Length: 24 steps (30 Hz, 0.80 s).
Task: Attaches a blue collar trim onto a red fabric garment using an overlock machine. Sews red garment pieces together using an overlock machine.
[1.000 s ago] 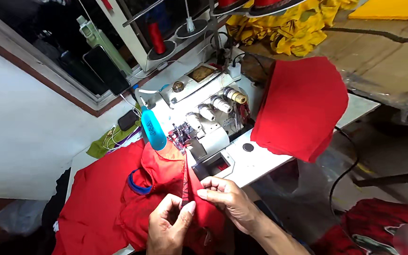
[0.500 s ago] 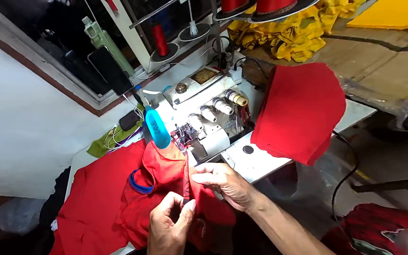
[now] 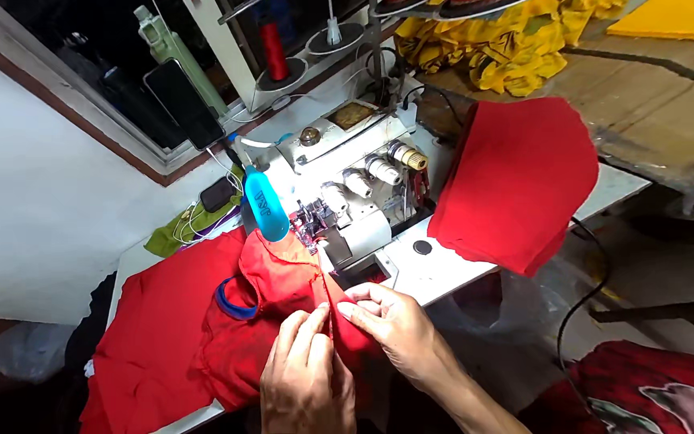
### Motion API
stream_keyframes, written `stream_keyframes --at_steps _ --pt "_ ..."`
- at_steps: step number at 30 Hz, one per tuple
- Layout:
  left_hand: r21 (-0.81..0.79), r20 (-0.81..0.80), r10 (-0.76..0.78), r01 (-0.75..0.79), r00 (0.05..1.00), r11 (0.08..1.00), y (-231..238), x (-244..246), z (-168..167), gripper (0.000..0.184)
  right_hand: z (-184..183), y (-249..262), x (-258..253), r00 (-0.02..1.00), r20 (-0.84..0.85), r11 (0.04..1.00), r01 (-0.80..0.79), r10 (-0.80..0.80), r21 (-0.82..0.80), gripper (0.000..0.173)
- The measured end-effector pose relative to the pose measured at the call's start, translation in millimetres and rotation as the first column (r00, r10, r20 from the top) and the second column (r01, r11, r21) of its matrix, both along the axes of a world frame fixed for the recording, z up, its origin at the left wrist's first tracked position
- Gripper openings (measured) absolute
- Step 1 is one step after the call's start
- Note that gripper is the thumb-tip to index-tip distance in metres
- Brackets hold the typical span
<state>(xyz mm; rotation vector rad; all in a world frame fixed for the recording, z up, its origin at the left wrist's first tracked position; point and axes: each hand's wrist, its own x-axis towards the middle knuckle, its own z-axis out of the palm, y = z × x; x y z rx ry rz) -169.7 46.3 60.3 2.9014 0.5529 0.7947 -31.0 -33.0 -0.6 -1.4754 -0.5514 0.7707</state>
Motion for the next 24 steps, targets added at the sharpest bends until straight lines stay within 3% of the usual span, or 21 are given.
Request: stream_keyframes --at_steps 6,9,11,13,16,24 --pt "0.041 -0.047 -0.034 0.036 0.998 0.999 -14 4 -13 0.015 14 -1 0 0.997 0.05 0.994 -0.057 0.062 -0.091 0.025" --pt "-0.128 -0.067 -0.12 0.111 0.99 0.986 -13 -1 -13 0.015 7 7 8 0.994 0.005 0.983 -0.111 0.113 -0.144 0.026" --pt "-0.263 0.028 -0.099 0.102 0.995 0.959 3 2 -6 0.016 0 8 12 0.996 -0.001 0.988 -0.094 0.094 -0.124 0.021" --pt "-0.177 0.113 0.037 -0.017 0.993 0.984 25 13 -11 0.022 -1 3 12 0.999 0.002 0.994 -0.041 0.041 -0.097 0.021" --pt "-0.084 0.066 0.188 -0.182 0.98 0.98 42 28 -31 0.04 -1 -3 9 1.0 -0.012 0.999 0.019 -0.019 -0.04 0.027" --pt "-0.12 0.014 0.174 -0.171 0.985 0.978 65 39 -28 0.034 -2 10 10 0.998 -0.06 0.999 0.013 -0.011 0.036 0.026"
